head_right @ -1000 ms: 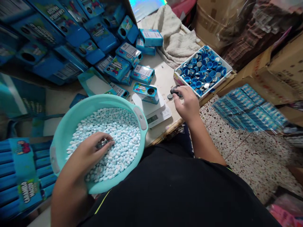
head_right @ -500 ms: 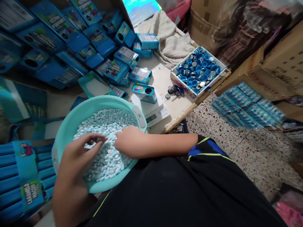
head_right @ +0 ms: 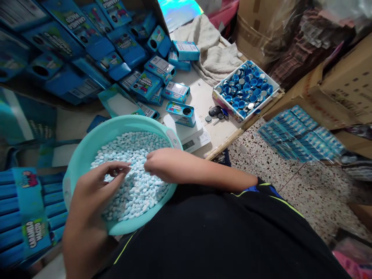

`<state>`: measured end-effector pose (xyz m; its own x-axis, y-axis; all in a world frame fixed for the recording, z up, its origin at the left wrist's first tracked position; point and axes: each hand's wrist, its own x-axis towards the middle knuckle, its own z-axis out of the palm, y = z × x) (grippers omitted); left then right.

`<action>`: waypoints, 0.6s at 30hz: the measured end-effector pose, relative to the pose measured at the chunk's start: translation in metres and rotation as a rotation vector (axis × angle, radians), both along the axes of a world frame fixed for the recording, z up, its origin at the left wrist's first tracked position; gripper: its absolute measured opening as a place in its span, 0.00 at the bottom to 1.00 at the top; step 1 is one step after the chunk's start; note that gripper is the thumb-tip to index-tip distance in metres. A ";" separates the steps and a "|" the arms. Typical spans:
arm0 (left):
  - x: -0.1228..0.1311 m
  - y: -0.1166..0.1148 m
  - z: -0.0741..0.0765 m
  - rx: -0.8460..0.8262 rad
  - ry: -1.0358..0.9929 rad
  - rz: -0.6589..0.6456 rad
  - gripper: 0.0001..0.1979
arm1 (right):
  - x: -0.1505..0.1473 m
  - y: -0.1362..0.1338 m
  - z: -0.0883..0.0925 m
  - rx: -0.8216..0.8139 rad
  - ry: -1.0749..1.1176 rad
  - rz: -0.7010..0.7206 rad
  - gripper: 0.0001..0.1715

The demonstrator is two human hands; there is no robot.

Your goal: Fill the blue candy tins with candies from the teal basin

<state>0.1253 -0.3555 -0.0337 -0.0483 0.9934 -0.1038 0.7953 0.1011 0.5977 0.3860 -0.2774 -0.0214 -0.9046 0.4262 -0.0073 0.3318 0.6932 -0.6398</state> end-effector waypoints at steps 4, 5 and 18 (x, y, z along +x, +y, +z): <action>0.001 -0.001 0.001 0.017 -0.016 0.004 0.13 | 0.048 0.031 0.008 0.044 0.374 -0.483 0.10; 0.002 -0.001 0.001 0.017 -0.021 -0.012 0.13 | 0.058 0.040 0.008 0.094 0.416 -0.594 0.09; -0.005 -0.001 -0.003 -0.055 0.013 -0.069 0.13 | 0.075 0.075 -0.006 0.318 0.159 -0.693 0.11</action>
<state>0.1207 -0.3565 -0.0364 0.0186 0.9872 -0.1583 0.8094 0.0781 0.5820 0.4611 -0.2020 -0.0277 -0.4106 0.8545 0.3181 0.6773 0.5194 -0.5210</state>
